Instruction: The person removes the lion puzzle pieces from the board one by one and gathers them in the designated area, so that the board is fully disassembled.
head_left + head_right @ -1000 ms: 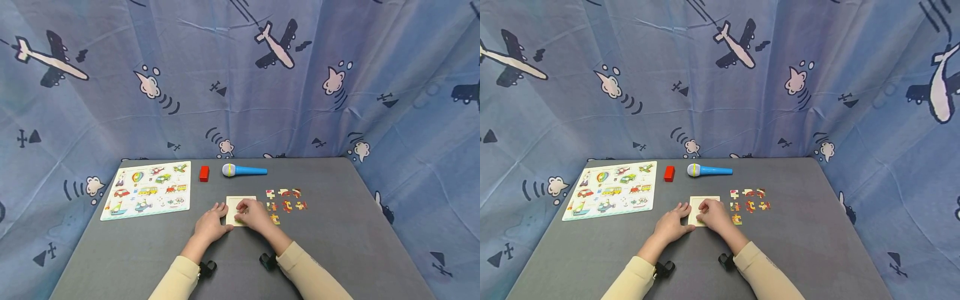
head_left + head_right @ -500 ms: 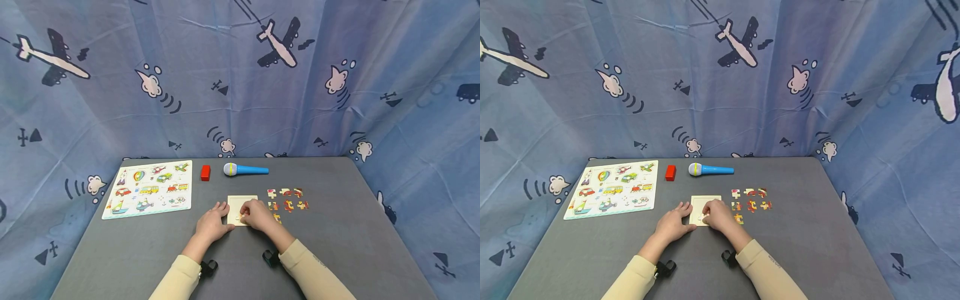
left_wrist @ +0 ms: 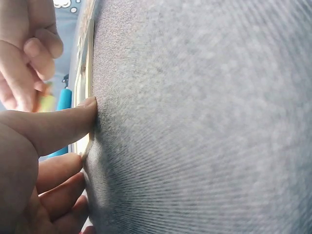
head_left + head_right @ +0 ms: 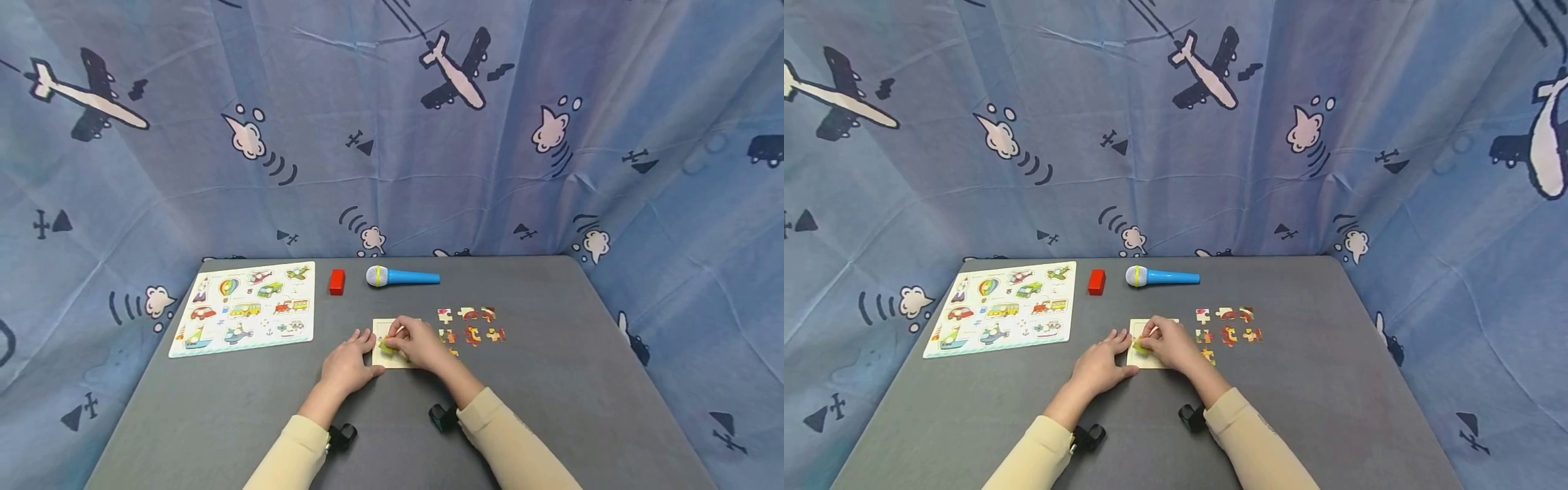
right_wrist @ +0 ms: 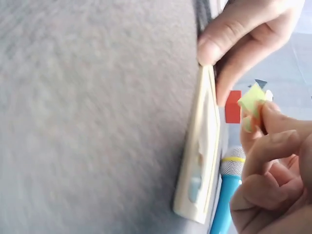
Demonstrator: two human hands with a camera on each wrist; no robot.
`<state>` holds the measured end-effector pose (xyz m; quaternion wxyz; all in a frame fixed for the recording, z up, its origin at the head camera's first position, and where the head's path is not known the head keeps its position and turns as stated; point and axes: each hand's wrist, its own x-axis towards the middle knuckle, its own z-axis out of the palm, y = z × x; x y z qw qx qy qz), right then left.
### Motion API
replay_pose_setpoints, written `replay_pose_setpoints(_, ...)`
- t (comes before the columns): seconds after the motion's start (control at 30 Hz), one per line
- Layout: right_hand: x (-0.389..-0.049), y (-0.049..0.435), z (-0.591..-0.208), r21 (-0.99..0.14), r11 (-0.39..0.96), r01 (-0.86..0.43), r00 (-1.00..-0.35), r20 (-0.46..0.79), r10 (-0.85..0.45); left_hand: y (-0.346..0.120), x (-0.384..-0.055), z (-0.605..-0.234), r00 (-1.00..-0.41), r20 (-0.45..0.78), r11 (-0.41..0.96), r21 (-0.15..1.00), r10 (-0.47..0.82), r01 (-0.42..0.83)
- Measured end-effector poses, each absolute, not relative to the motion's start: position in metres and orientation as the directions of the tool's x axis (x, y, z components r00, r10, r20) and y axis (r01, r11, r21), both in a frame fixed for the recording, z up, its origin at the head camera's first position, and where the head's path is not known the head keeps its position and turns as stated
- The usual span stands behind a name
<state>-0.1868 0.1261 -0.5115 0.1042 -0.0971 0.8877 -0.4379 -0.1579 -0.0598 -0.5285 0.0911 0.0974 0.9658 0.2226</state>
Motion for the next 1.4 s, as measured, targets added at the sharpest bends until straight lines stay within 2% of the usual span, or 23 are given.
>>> replay_pose_setpoints(0.2, -0.184, 0.142, -0.499, -0.832, 0.547, -0.092, -0.965, -0.062, -0.257, -0.06, -0.159, -0.528, -0.964, -0.124, 0.875, 0.457, 0.237, 0.157)
replay_pose_setpoints(0.5, -0.175, 0.176, -0.479, -0.815, 0.564, -0.129, -0.976, 0.003, -0.219, -0.06, -0.157, -0.529, -0.965, -0.119, 0.875, 0.459, 0.232, 0.154)
replay_pose_setpoints(0.83, -0.165, 0.224, -0.485, -0.779, 0.606, -0.163, -0.979, 0.052, -0.197, -0.06, -0.156, -0.526, -0.966, -0.098, 0.861, 0.481, 0.241, 0.166)
replay_pose_setpoints(1.4, -0.154, 0.282, -0.516, -0.738, 0.674, -0.029, -0.989, -0.076, -0.126, -0.059, -0.155, -0.529, -0.965, -0.109, 0.865, 0.475, 0.239, 0.161)
